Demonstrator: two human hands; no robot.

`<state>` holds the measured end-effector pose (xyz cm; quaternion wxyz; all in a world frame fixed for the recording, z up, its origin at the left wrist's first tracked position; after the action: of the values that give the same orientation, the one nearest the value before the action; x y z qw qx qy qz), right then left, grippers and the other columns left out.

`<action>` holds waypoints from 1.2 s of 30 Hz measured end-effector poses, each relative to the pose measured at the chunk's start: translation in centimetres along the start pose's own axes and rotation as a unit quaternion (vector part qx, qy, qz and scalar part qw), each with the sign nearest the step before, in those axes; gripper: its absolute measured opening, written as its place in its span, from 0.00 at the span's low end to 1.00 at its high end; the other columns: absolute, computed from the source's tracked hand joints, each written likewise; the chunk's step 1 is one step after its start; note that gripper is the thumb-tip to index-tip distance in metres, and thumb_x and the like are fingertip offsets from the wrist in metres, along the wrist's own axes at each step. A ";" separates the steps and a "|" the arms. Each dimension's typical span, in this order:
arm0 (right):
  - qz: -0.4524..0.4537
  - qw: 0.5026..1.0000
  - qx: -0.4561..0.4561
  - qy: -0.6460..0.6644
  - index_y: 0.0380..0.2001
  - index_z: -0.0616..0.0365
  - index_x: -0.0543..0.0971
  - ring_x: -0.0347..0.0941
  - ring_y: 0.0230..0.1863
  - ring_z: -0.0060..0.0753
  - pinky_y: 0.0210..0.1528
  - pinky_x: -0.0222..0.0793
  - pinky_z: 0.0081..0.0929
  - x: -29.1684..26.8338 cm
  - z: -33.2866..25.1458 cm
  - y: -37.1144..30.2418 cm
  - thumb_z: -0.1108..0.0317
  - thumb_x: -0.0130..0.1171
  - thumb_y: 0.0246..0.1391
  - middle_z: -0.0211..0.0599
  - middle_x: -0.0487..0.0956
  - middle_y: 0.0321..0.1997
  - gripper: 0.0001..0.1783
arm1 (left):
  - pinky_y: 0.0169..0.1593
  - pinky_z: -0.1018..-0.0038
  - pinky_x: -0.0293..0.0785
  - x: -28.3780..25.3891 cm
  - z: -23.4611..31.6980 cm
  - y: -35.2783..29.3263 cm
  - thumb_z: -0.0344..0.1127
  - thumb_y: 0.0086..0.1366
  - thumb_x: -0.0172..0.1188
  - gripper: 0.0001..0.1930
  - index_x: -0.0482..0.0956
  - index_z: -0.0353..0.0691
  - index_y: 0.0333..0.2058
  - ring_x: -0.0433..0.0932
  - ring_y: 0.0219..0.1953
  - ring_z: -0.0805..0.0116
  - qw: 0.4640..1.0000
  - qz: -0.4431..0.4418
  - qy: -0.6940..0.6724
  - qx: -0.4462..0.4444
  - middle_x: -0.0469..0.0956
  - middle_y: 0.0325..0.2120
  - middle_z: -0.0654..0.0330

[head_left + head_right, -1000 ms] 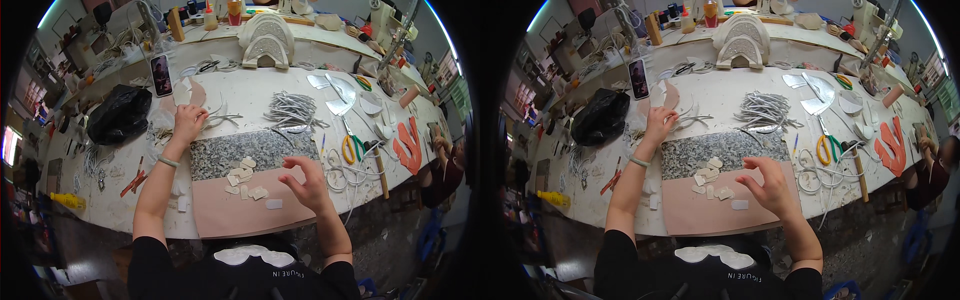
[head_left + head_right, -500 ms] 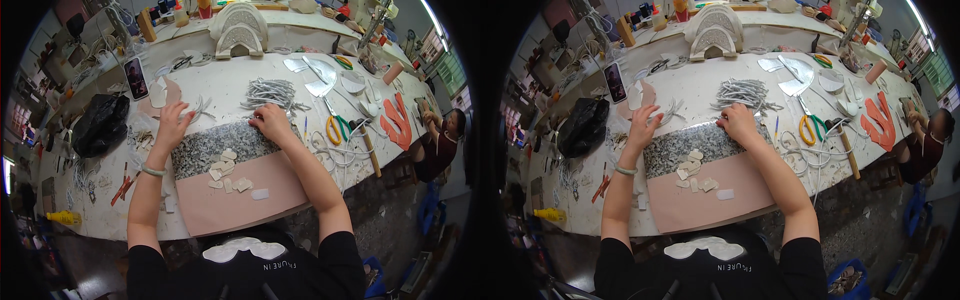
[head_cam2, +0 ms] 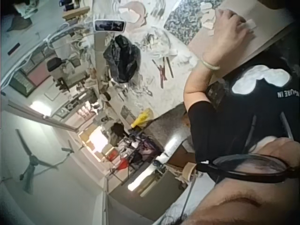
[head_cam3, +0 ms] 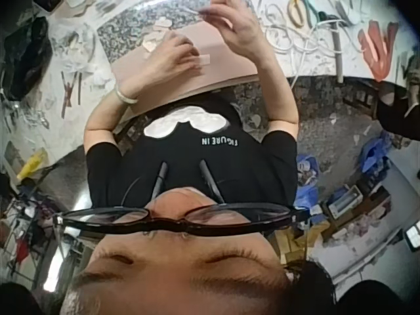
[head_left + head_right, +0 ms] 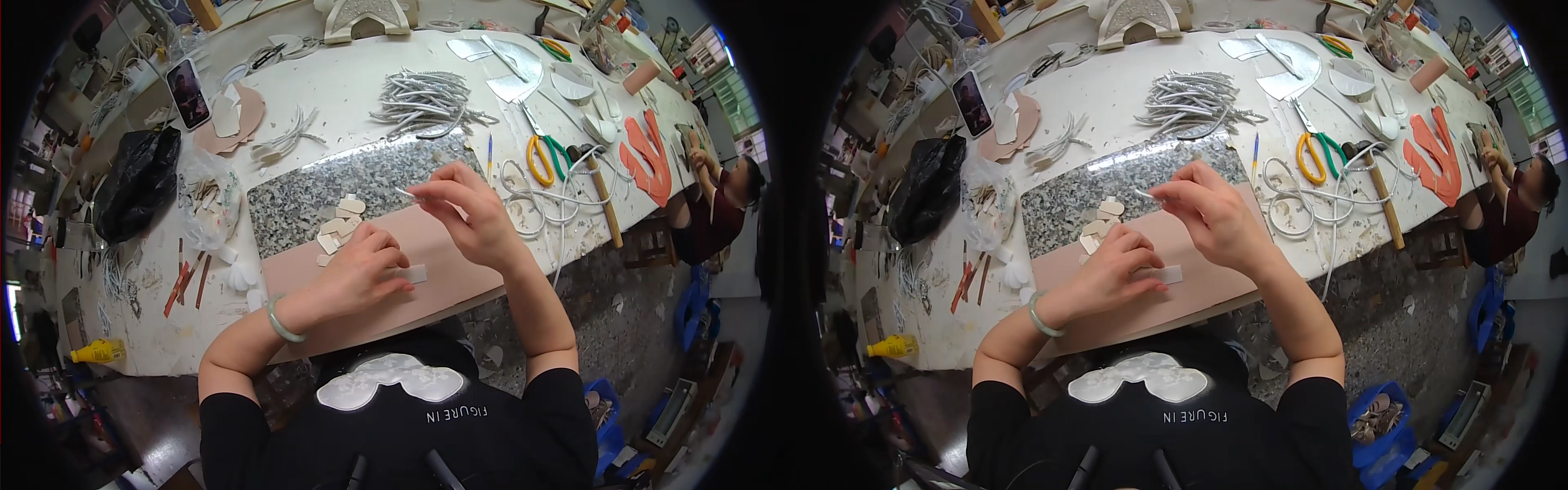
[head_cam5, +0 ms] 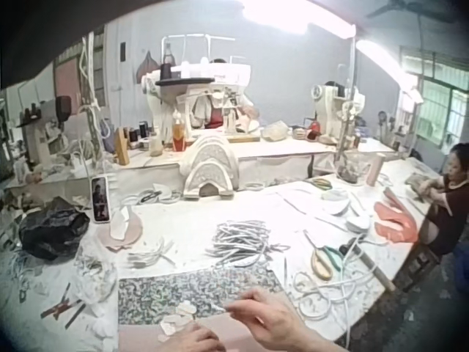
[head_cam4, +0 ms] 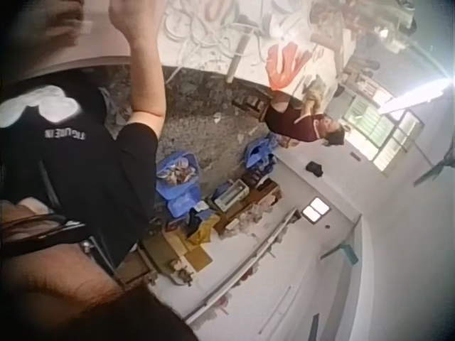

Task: The person assembles small decorative items by hand at a cluttered workbench. They repeatedly pick up small white foam pieces and silver glittery strips, wrap the strips around the foam pieces, and place the finished units on the table. The process is repetitive and one-at-a-time, with no tools used.

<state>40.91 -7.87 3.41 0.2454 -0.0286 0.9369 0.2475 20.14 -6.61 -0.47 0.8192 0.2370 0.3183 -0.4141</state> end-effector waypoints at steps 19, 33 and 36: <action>-0.050 0.986 0.159 0.019 0.42 0.58 0.78 0.78 0.34 0.37 0.33 0.73 0.32 5.1 -0.2 -3.6 0.69 0.64 0.50 0.38 0.78 0.40 0.15 | 0.33 0.72 0.70 -1.0 0.0 -2.3 0.30 0.60 0.62 0.05 0.78 0.35 0.32 0.72 0.30 0.64 0.969 0.184 -0.053 -0.153 0.75 0.26 0.58; 0.038 0.993 -0.043 0.105 0.33 0.52 0.85 0.71 0.26 0.20 0.26 0.67 0.18 5.0 -1.2 -2.9 0.80 0.71 0.39 0.28 0.74 0.29 0.15 | 0.29 0.86 0.63 -1.1 -0.8 -2.5 0.36 0.66 0.59 0.10 0.78 0.34 0.35 0.67 0.27 0.87 0.861 0.200 -0.381 -0.272 0.75 0.25 0.71; 0.054 0.991 -0.102 0.070 0.35 0.52 0.84 0.72 0.25 0.23 0.22 0.66 0.21 4.1 -1.4 -3.1 0.81 0.69 0.39 0.31 0.75 0.28 0.17 | 0.29 0.86 0.64 -0.8 -2.1 -2.3 0.36 0.66 0.59 0.10 0.78 0.33 0.35 0.68 0.27 0.86 0.868 0.224 -0.355 -0.264 0.75 0.24 0.70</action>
<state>37.23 -11.00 1.13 0.1609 -0.0197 0.9218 0.3521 17.20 -6.06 -1.62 0.9798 -0.0857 0.0413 -0.1760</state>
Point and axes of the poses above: each hand's wrist, its own y-axis towards the middle knuckle, its own x-axis out of the palm, z = x × y, the point moved 1 cm from there along y, towards the middle knuckle
